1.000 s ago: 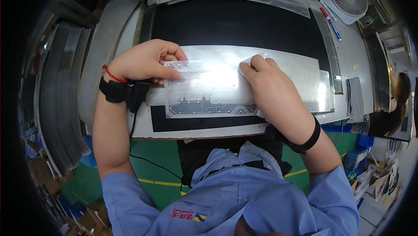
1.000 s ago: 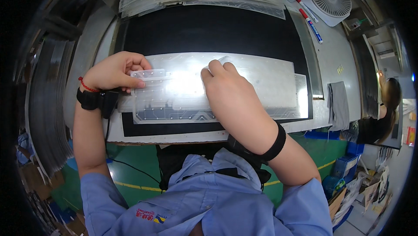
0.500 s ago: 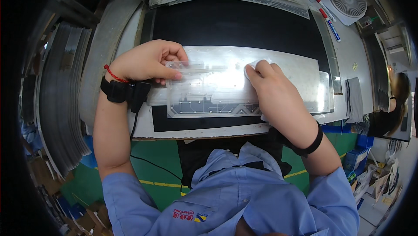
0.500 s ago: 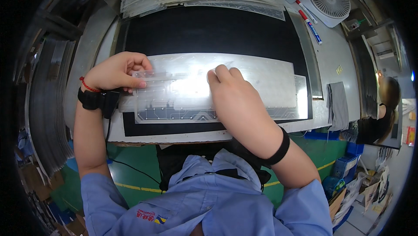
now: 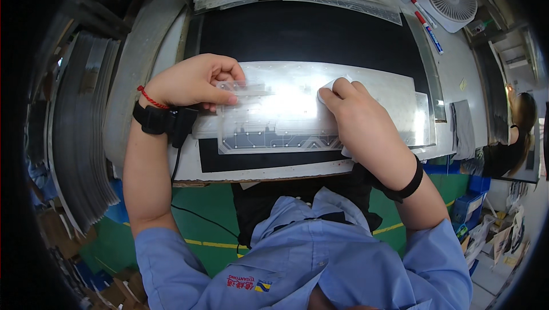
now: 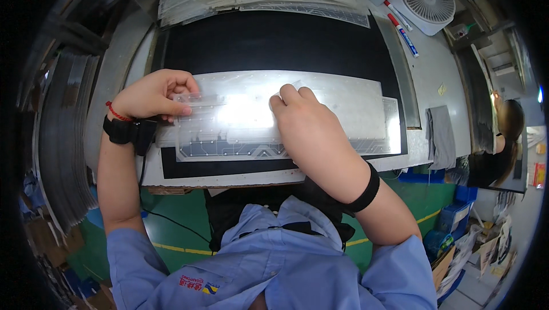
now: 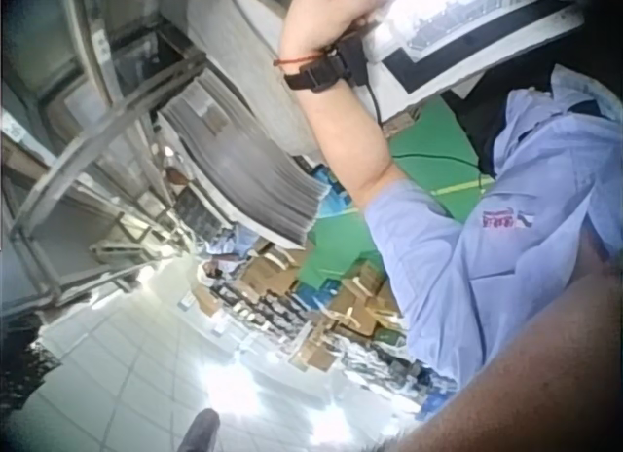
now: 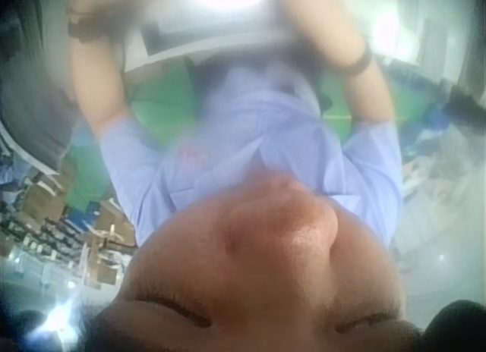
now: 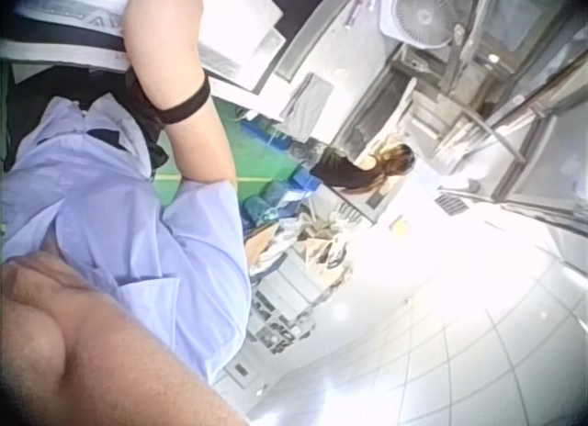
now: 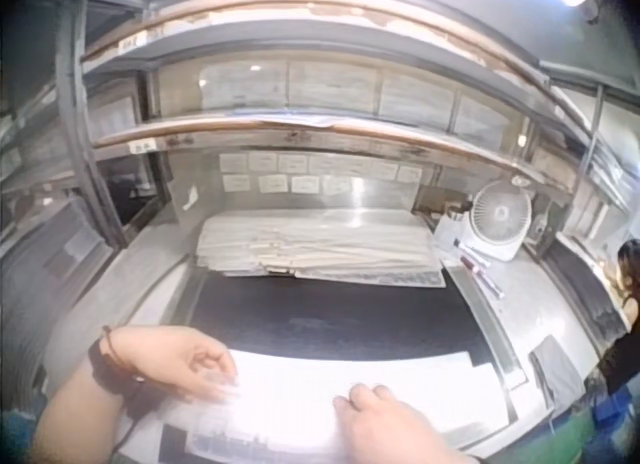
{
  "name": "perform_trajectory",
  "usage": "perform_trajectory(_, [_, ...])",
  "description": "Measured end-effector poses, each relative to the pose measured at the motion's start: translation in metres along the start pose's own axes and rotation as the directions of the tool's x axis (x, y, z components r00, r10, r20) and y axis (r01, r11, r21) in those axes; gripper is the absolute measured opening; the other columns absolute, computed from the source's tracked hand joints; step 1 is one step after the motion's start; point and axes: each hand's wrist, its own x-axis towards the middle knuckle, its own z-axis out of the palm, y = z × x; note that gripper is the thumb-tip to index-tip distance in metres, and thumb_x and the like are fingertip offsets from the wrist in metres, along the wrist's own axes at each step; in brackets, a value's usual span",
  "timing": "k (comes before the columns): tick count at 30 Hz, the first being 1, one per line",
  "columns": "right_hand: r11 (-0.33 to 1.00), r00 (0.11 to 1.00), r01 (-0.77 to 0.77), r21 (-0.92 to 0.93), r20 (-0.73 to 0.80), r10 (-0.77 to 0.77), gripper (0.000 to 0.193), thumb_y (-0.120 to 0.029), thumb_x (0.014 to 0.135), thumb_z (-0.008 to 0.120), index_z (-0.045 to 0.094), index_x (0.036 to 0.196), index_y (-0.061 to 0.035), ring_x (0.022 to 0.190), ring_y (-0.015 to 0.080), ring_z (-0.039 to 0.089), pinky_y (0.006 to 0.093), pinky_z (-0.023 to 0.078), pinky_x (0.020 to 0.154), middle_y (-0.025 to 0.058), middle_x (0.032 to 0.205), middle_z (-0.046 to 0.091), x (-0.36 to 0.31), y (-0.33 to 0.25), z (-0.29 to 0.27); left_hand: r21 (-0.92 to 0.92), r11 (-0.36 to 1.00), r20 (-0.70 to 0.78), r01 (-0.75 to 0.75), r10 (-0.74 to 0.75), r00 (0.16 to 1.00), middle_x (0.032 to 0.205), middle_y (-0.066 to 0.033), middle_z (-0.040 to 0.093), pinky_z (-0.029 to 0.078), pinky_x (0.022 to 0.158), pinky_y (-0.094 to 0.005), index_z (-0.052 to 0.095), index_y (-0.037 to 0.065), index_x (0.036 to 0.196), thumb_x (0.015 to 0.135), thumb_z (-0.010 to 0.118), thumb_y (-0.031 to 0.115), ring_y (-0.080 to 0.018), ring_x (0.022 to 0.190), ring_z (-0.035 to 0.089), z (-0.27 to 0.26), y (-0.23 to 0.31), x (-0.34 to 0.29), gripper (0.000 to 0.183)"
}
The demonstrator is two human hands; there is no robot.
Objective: Cleaning a thin metal sheet or stencil with a cloth at a workstation.
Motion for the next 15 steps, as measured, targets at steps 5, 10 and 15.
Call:
perform_trajectory(5, [0.999, 1.0, -0.028, 0.041, 0.003, 0.028, 0.039, 0.003, 0.081, 0.06, 0.062, 0.119, 0.003, 0.098, 0.0296, 0.06, 0.0371, 0.056, 0.083, 0.0139, 0.104, 0.059, 0.005, -0.003, 0.004, 0.012, 1.0, -0.009, 0.0, 0.0, 1.0, 0.079, 0.0009, 0.065, 0.045, 0.052, -0.0187, 0.061, 0.0, 0.112, 0.089, 0.077, 0.007, -0.0029, 0.057, 0.055, 0.002, 0.001, 0.0, 0.029])
perform_trajectory(10, [0.998, 1.0, -0.002, 0.06, -0.03, 0.004, 0.039, 0.003, 0.081, 0.061, 0.062, 0.119, 0.0063, 0.097, 0.031, 0.062, 0.0366, 0.057, 0.084, 0.0165, 0.105, 0.06, 0.001, 0.001, 0.002, 0.002, 1.0, 0.002, -0.01, 0.01, 1.0, 0.08, 0.0006, 0.066, 0.046, 0.053, -0.0189, 0.061, 0.0, 0.111, 0.089, 0.076, 0.006, -0.0032, 0.058, 0.055, 0.0, 0.0, -0.001, 0.028])
perform_trajectory(15, [0.973, 0.993, -0.079, 0.218, -0.069, 0.096, 0.041, 0.006, 0.081, 0.059, 0.062, 0.121, 0.0038, 0.102, 0.0343, 0.062, 0.0403, 0.053, 0.088, 0.0177, 0.109, 0.061, -0.008, 0.007, -0.008, 0.005, 1.0, 0.009, -0.015, 0.015, 1.0, 0.082, 0.0007, 0.066, 0.046, 0.054, -0.0193, 0.061, 0.001, 0.111, 0.089, 0.076, 0.006, -0.0031, 0.058, 0.055, 0.001, 0.001, -0.002, 0.026])
